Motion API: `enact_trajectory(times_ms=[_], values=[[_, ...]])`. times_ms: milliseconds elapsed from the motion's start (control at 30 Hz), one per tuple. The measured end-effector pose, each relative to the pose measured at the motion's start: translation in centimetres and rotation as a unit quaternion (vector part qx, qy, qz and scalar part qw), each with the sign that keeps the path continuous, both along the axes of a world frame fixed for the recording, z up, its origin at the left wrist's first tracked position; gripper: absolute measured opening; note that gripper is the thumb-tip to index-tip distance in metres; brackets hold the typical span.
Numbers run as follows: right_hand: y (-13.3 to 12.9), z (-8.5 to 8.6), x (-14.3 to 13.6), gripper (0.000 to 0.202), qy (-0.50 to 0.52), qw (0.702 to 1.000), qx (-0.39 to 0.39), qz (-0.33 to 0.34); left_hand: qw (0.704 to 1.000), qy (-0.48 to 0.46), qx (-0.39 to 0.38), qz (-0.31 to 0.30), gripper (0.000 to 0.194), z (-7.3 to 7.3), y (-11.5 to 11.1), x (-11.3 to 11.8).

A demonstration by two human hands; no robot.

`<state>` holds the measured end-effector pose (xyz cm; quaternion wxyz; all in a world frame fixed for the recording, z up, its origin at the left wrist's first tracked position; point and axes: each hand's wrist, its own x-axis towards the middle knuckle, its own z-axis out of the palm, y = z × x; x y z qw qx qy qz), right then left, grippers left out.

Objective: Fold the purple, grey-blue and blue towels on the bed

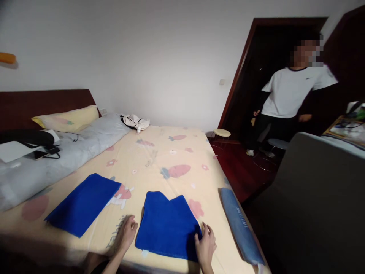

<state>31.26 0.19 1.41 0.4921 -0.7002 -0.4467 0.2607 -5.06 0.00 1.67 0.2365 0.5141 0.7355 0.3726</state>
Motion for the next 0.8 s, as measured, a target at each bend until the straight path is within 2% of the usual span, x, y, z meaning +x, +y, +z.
enact_trajectory(times_ms=[33,100,233,333,433,533,667,800], values=[[-0.3,0.2,-0.6,0.045,-0.053,0.998,0.028,0.002,1.000,0.000,-0.003,-0.001,0.033,-0.4,0.0,-0.3],[-0.7,0.7,-2.4,0.039,-0.113,0.990,0.067,0.057,1.000,0.001,-0.002,-0.015,0.032,-0.9,0.1,0.1],[-0.6,2.1,-7.6,0.032,-0.001,0.972,0.013,0.235,0.998,0.017,0.020,-0.055,0.032,-1.0,0.4,3.2],[0.2,2.5,-11.3,0.037,0.066,0.953,-0.020,0.296,0.996,0.022,0.028,-0.084,0.034,-0.8,0.5,5.8],[1.3,1.8,-14.0,0.045,0.095,0.947,-0.033,0.304,0.993,0.022,0.028,-0.111,0.032,-0.8,0.5,7.4],[2.3,0.7,-15.7,0.051,0.116,0.949,-0.053,0.289,0.991,0.023,0.020,-0.131,0.027,-0.8,0.4,7.7],[3.0,-0.6,-16.4,0.049,0.136,0.951,-0.068,0.269,0.989,0.022,0.005,-0.145,0.022,-0.7,0.2,7.4],[3.2,-1.1,-16.5,0.041,0.145,0.954,-0.074,0.253,0.990,0.013,-0.007,-0.139,0.018,-0.6,0.0,7.5]])
